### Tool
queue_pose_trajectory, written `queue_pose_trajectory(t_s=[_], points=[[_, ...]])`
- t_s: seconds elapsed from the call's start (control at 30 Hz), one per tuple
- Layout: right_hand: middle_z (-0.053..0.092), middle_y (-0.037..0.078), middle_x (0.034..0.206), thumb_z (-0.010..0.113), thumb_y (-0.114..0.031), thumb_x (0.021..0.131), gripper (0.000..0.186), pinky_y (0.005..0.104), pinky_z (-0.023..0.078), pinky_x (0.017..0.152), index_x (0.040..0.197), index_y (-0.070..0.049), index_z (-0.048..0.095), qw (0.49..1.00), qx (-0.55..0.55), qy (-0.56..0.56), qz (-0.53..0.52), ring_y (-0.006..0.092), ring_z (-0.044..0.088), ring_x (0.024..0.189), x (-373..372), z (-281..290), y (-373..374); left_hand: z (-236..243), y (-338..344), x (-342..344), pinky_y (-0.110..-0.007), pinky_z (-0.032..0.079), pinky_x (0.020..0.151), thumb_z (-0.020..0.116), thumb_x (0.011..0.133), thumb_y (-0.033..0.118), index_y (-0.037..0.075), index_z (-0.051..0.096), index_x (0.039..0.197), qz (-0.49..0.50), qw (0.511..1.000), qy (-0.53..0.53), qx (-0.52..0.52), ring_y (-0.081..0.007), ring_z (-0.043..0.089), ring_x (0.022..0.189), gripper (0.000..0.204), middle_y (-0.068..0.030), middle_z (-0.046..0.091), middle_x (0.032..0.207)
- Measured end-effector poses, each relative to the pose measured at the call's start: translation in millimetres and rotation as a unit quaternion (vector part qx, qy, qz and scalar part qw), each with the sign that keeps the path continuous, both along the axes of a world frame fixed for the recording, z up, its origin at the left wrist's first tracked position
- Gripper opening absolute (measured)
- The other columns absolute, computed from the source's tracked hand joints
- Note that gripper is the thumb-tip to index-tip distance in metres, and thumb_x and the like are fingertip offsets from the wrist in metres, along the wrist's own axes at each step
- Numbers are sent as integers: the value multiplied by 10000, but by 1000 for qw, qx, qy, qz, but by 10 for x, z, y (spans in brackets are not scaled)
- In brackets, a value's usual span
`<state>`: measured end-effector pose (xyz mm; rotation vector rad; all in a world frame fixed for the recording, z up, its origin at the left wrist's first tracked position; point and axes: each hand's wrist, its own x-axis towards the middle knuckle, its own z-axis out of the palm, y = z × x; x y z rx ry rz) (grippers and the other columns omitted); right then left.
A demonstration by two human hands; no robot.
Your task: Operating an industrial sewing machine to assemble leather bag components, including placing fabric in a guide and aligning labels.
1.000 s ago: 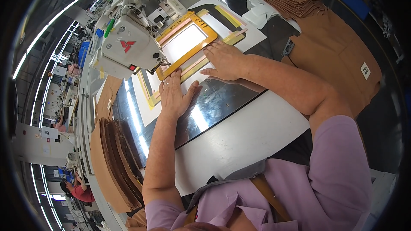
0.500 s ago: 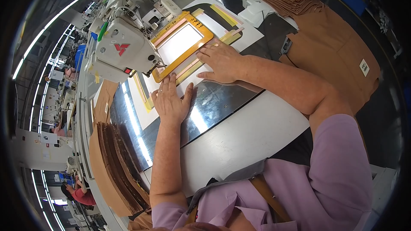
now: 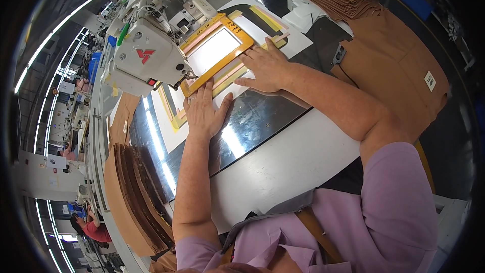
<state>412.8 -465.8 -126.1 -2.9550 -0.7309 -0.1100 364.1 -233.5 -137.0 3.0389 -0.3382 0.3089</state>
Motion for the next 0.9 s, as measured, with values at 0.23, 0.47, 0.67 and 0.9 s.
queue_pose_trajectory(t_s=[0.23,0.47,0.67,0.9], points=[[407,216,1566,344,-664,1027,853,593,86,1257,1537,19,378,1000,1,-7,-2,317,284,1533,90,-35,4,-38,20,31,-546,235,1172,428,958,710,76,433,1543,4,1000,-16,0,-337,470,1401,863,-212,543,1466],[400,210,1575,342,-660,1030,849,597,101,1253,1534,22,381,1000,-14,14,-7,316,296,1524,102,11,16,16,-12,19,-550,276,1135,442,946,702,51,447,1524,8,1000,1,-5,-340,511,1361,871,-220,564,1429],[424,170,1572,384,-618,1034,784,575,158,1250,1510,1,444,1000,6,-1,17,297,335,1503,88,12,4,-27,-8,25,-574,269,1135,464,934,689,33,460,1507,3,1000,-20,-20,-341,528,1343,871,-226,561,1430],[457,160,1542,409,-605,1030,754,566,178,1248,1496,-15,474,999,29,-26,26,296,356,1484,96,-43,5,-30,-22,1,-563,262,1149,476,935,677,19,476,1488,8,999,-29,-14,-340,527,1345,860,-227,567,1423]])
